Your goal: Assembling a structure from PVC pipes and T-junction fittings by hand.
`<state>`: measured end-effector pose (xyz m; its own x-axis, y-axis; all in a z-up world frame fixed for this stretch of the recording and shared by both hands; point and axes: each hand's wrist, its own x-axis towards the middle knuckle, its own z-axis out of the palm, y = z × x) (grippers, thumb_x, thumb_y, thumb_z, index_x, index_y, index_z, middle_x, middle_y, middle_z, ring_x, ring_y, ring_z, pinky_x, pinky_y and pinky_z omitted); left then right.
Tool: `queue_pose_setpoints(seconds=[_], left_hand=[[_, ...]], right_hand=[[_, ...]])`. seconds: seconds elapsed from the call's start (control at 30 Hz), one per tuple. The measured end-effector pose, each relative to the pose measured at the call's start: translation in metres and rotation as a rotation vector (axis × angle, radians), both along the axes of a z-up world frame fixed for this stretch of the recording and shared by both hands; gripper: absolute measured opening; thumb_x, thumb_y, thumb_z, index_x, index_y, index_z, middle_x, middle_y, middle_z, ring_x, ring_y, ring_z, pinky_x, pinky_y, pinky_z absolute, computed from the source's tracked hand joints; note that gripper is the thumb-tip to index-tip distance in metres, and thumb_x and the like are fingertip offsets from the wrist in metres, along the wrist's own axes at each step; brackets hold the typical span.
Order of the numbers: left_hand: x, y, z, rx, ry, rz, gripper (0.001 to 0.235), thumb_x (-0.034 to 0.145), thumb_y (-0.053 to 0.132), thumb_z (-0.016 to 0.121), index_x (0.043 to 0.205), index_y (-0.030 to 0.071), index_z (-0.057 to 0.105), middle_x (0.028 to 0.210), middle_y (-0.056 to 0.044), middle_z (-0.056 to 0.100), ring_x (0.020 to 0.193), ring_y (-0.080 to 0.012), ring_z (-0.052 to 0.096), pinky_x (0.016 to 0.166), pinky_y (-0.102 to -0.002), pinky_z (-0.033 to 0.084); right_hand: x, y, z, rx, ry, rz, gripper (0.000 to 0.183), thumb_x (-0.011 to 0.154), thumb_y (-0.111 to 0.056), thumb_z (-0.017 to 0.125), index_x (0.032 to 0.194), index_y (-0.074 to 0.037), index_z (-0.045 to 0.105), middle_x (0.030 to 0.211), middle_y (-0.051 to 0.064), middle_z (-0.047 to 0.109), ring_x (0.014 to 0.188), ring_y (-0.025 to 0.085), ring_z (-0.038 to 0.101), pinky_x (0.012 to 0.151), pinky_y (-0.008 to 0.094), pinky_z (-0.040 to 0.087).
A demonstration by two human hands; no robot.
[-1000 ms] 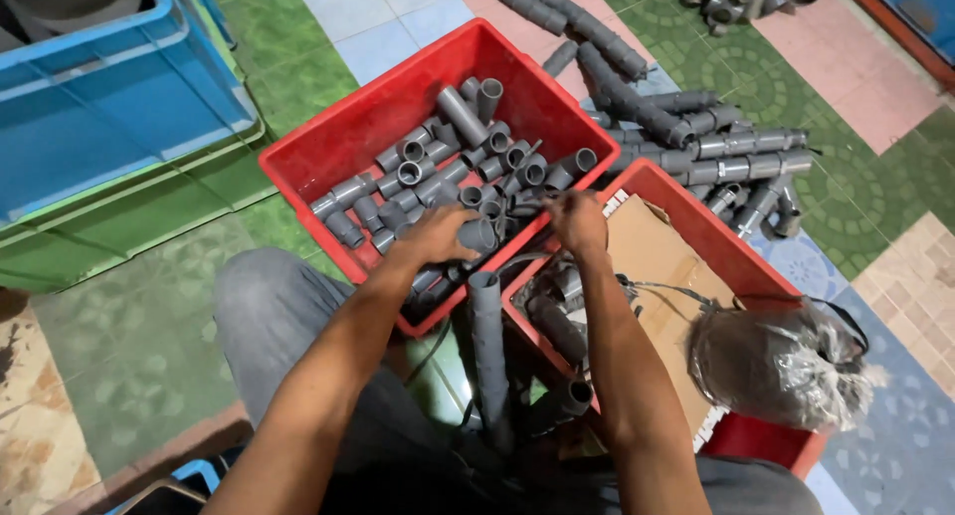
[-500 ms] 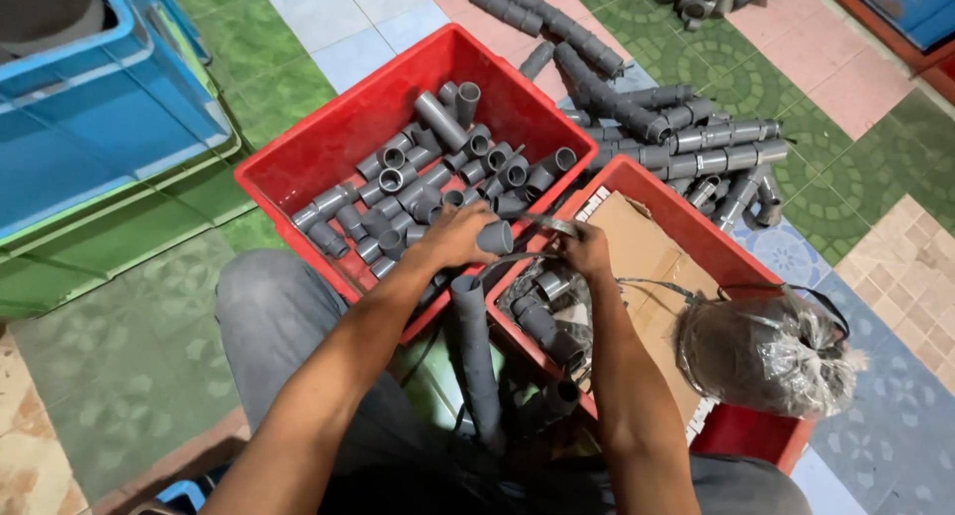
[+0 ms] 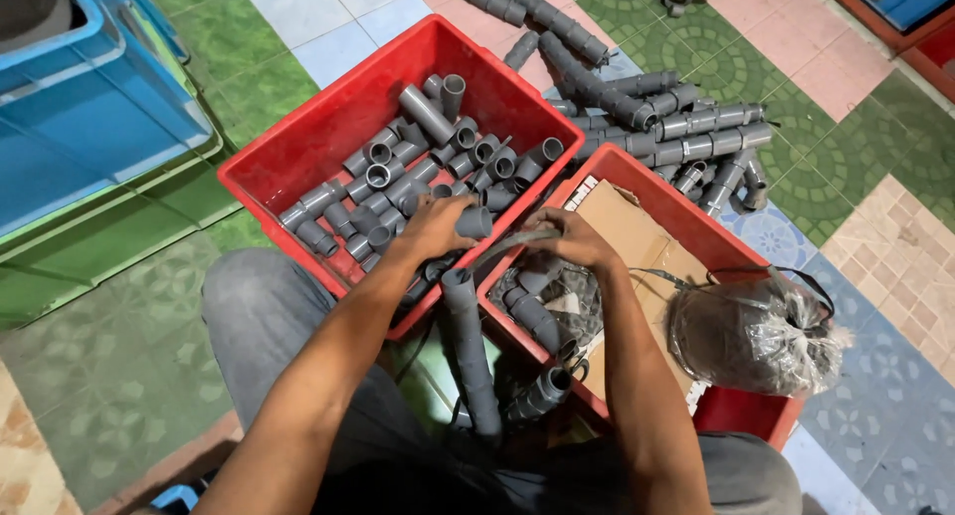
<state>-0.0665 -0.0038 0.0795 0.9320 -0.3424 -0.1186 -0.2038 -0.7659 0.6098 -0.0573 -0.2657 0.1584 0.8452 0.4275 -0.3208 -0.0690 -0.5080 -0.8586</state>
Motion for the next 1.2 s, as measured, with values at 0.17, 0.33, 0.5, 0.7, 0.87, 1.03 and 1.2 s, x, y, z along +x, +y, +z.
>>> queue_pose_setpoints(seconds=[0.17,0.33,0.5,0.7,0.87,1.03,1.2], left_hand=[[-0.003,0.0,0.006,0.043,-0.013,-0.016,0.072,0.081,0.037,0.079,0.14,0.01,0.048,0.14,-0.012,0.058,0.128,-0.0345,0.056,0.111,-0.055,0.02],[-0.006,0.004,0.014,-0.02,-0.007,0.005,0.07,0.083,0.032,0.079,0.141,0.008,0.048,0.142,-0.015,0.056,0.129,-0.0379,0.054,0.114,-0.059,0.016],[-0.009,0.011,0.006,-0.011,0.026,0.029,0.067,0.083,0.029,0.08,0.14,0.01,0.05,0.138,-0.013,0.06,0.128,-0.0352,0.056,0.114,-0.058,0.017],[-0.009,0.011,0.016,-0.03,-0.002,0.06,0.066,0.08,0.025,0.083,0.137,0.009,0.053,0.133,-0.015,0.063,0.125,-0.0367,0.058,0.113,-0.059,0.019],[-0.004,0.021,0.003,-0.01,0.025,0.077,0.067,0.081,0.026,0.082,0.139,0.011,0.052,0.135,-0.013,0.062,0.126,-0.0356,0.057,0.114,-0.059,0.019],[0.0,0.024,-0.005,-0.026,0.03,0.098,0.068,0.081,0.026,0.082,0.139,0.011,0.052,0.136,-0.013,0.062,0.127,-0.0354,0.056,0.114,-0.06,0.018],[-0.001,0.027,-0.007,-0.025,0.038,0.122,0.068,0.082,0.031,0.081,0.14,0.012,0.051,0.137,-0.011,0.061,0.129,-0.0316,0.056,0.117,-0.059,0.016]], right_hand=[[0.001,0.007,-0.01,-0.128,-0.14,-0.086,0.043,0.066,-0.026,0.091,0.094,-0.006,0.066,0.069,0.004,0.056,0.067,0.02,0.059,0.066,0.031,0.045],[0.017,0.001,-0.041,-0.063,-0.147,-0.039,0.049,0.062,-0.02,0.091,0.104,-0.012,0.067,0.076,0.006,0.058,0.073,0.019,0.059,0.07,0.029,0.046],[-0.008,0.019,-0.001,0.025,-0.069,0.078,0.031,0.069,-0.019,0.091,0.093,-0.007,0.076,0.076,0.009,0.068,0.076,0.019,0.064,0.076,0.032,0.051],[0.004,0.027,0.014,-0.065,-0.06,-0.011,0.036,0.069,-0.028,0.09,0.09,-0.007,0.07,0.063,0.011,0.061,0.061,0.021,0.065,0.063,0.031,0.05],[0.027,0.0,-0.047,0.008,0.04,-0.09,0.037,0.084,-0.048,0.074,0.08,-0.011,0.067,0.062,0.007,0.055,0.058,0.017,0.057,0.06,0.03,0.045],[-0.015,0.026,0.021,0.024,0.044,-0.096,0.048,0.1,-0.048,0.058,0.065,-0.016,0.063,0.055,0.0,0.048,0.054,0.014,0.046,0.058,0.028,0.04],[-0.009,0.016,0.015,0.099,0.067,-0.04,0.036,0.1,-0.03,0.059,0.071,-0.011,0.068,0.06,0.004,0.056,0.059,0.016,0.051,0.061,0.031,0.045]])
